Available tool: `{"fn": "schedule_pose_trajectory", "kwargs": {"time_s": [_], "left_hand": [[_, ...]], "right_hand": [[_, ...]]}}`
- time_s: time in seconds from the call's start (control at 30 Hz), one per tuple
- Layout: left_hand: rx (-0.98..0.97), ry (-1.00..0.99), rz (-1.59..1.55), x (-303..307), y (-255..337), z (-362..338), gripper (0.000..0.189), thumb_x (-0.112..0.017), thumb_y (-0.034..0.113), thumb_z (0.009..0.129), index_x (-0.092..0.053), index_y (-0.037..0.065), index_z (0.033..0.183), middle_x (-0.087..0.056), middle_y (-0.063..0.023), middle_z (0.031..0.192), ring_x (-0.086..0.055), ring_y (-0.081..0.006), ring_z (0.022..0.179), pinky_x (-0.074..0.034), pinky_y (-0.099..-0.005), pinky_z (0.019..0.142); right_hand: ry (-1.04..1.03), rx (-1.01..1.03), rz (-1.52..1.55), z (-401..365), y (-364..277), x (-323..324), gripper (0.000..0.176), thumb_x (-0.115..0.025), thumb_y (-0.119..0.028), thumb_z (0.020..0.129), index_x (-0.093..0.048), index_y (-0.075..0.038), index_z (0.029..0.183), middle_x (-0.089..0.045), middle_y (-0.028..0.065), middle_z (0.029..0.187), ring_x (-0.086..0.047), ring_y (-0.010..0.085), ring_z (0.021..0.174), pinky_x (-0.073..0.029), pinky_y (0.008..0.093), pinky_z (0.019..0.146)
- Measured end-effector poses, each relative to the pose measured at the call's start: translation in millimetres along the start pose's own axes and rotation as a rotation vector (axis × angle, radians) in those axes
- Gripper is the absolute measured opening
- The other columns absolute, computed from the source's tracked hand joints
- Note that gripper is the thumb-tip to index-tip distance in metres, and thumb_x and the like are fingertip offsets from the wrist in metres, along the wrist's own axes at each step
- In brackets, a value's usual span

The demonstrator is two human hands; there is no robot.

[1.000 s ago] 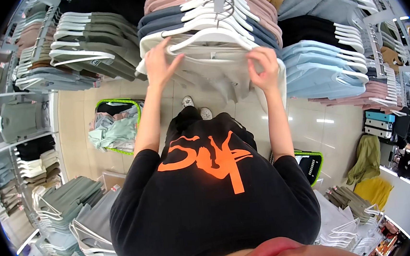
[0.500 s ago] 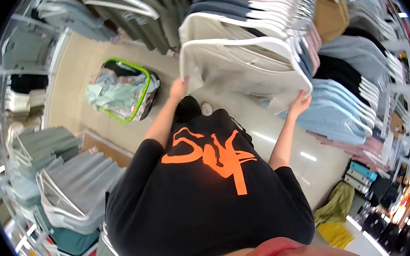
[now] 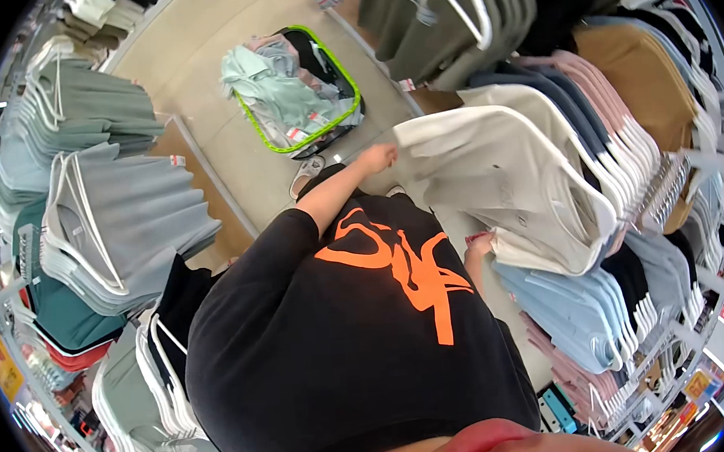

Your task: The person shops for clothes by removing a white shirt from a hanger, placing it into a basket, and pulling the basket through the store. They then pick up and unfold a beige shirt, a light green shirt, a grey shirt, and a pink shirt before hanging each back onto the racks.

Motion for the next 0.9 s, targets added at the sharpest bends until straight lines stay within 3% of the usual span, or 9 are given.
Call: {"fn": "schedule_pose_trajectory", "kwargs": {"time_s": [0.17,0.23,0.3,0.4,0.43,0.57,0.63,0.77,0.9], "left_hand": [[-0.118,-0.395,0.319,20,-117,-51,0.027,-0.049,0.028,0.078,-0.059,0.008,0.092,-0.062,-0.0123,0.078,-0.060,-0.0241,0.074,-0.046,-0.0335,0.067],[0.253,-0.381,-0.230,77,-183,-72,0.030,-0.053,0.028,0.077,-0.059,0.006,0.096,-0.063,-0.0135,0.084,-0.061,-0.0248,0.076,-0.047,-0.0333,0.069],[0.411,0.150,-0.298,173,-244,-85,0.026,-0.054,0.023,0.076,-0.059,0.006,0.095,-0.062,-0.0143,0.084,-0.061,-0.0261,0.077,-0.047,-0.0339,0.069],[0.355,0.583,-0.010,287,-315,-133,0.024,-0.047,0.014,0.079,-0.056,0.006,0.100,-0.059,-0.0088,0.075,-0.058,-0.0155,0.068,-0.046,-0.0283,0.061],[0.389,0.601,-0.177,292,-388,-144,0.026,-0.046,0.017,0.079,-0.055,0.008,0.101,-0.058,-0.0072,0.072,-0.055,-0.0162,0.062,-0.045,-0.0293,0.057],[0.938,0.644,-0.403,321,-449,-256,0.027,-0.046,0.020,0.078,-0.056,0.006,0.098,-0.059,-0.0073,0.073,-0.054,-0.0157,0.055,-0.044,-0.0304,0.048],[0.941,0.561,-0.024,317,-509,-267,0.025,-0.045,0.019,0.078,-0.057,0.006,0.096,-0.060,-0.0078,0.073,-0.055,-0.0157,0.053,-0.043,-0.0296,0.046],[0.838,0.394,-0.154,286,-498,-258,0.024,-0.045,0.020,0.079,-0.057,0.007,0.095,-0.061,-0.0078,0.073,-0.056,-0.0153,0.053,-0.044,-0.0293,0.046],[0.929,0.190,-0.416,245,-450,-212,0.027,-0.045,0.024,0.080,-0.055,0.009,0.101,-0.061,-0.0072,0.080,-0.057,-0.0162,0.057,-0.045,-0.0304,0.048]], "right_hand": [[-0.363,-0.025,-0.459,-51,32,-117,0.029,-0.037,-0.030,0.086,-0.052,-0.006,0.082,-0.051,0.0070,0.059,-0.051,0.0171,0.046,-0.045,0.0291,0.041],[-0.486,-0.014,-0.523,-97,49,-170,0.026,-0.037,-0.028,0.085,-0.052,-0.006,0.085,-0.053,0.0074,0.061,-0.051,0.0174,0.047,-0.045,0.0294,0.040],[-0.594,0.034,-0.526,-146,77,-228,0.023,-0.038,-0.023,0.085,-0.052,-0.005,0.088,-0.053,0.0080,0.063,-0.051,0.0166,0.047,-0.044,0.0291,0.039],[-0.972,0.186,-0.777,-231,127,-330,0.019,-0.045,-0.015,0.082,-0.053,-0.002,0.093,-0.054,0.0067,0.062,-0.054,0.0164,0.049,-0.043,0.0263,0.040],[-0.994,0.285,-0.882,-280,125,-353,0.023,-0.046,-0.019,0.083,-0.053,-0.001,0.095,-0.058,0.0098,0.066,-0.057,0.0208,0.054,-0.045,0.0297,0.048],[-1.495,0.924,-1.190,-444,110,-423,0.023,-0.049,-0.022,0.082,-0.055,-0.003,0.094,-0.059,0.0146,0.070,-0.058,0.0276,0.068,-0.045,0.0358,0.064],[-1.460,0.796,-1.003,-453,108,-442,0.021,-0.049,-0.022,0.083,-0.056,-0.004,0.092,-0.059,0.0127,0.067,-0.058,0.0245,0.063,-0.045,0.0337,0.059],[-1.212,0.323,-0.927,-398,133,-434,0.018,-0.048,-0.016,0.085,-0.055,-0.002,0.094,-0.060,0.0083,0.068,-0.058,0.0136,0.059,-0.045,0.0249,0.051],[-1.046,0.352,-1.090,-337,139,-389,0.020,-0.049,-0.019,0.084,-0.056,-0.004,0.094,-0.059,0.0083,0.063,-0.055,0.0123,0.050,-0.043,0.0234,0.044]]}}
Point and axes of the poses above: each hand's wrist, its own z-axis towards the middle knuckle, its own x-axis out of the back of the hand, y = z × x, the point moved 10 cm from there along z, towards the middle knuckle
